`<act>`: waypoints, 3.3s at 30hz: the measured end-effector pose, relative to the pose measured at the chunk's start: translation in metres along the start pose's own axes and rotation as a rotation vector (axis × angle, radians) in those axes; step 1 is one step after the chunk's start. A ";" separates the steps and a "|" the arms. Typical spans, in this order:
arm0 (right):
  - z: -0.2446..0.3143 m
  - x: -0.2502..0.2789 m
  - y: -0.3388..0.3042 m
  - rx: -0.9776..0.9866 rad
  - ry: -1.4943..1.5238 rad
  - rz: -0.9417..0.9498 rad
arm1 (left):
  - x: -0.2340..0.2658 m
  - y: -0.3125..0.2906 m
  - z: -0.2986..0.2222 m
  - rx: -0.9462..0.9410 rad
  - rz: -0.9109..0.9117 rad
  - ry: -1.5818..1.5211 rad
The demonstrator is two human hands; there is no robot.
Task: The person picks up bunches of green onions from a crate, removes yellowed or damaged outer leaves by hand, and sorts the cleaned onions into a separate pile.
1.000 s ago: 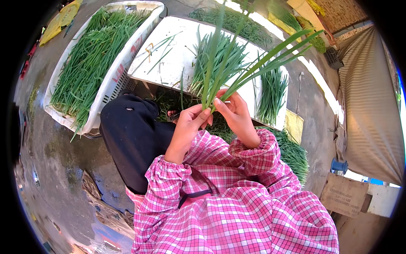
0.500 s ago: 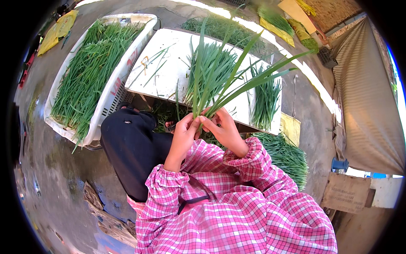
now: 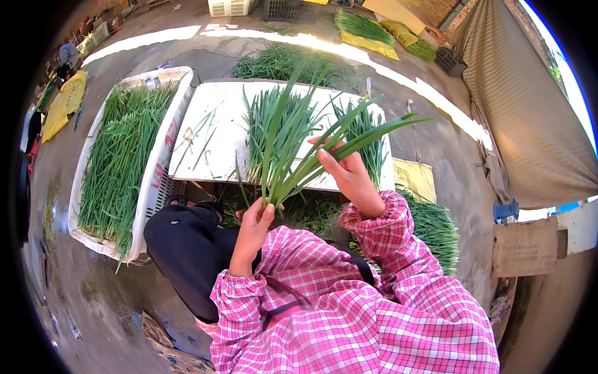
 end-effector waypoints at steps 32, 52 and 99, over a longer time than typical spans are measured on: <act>0.023 0.037 0.006 0.160 0.085 -0.177 | 0.012 -0.001 0.013 0.063 -0.115 0.060; 0.023 0.071 0.010 0.268 -0.271 -0.104 | 0.017 -0.003 0.010 -0.129 -0.300 0.156; -0.190 -0.051 0.003 -0.625 -0.339 -0.007 | 0.027 -0.009 -0.002 -0.033 -0.577 -0.557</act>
Point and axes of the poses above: each hand's wrist, its own y-axis towards the middle knuckle, its own x-axis out of the back of the hand, z = x × y, the point moved 1 cm from there along y, towards the middle knuckle, and after that the axes turned 14 degrees about x, right-handed, at the moved point
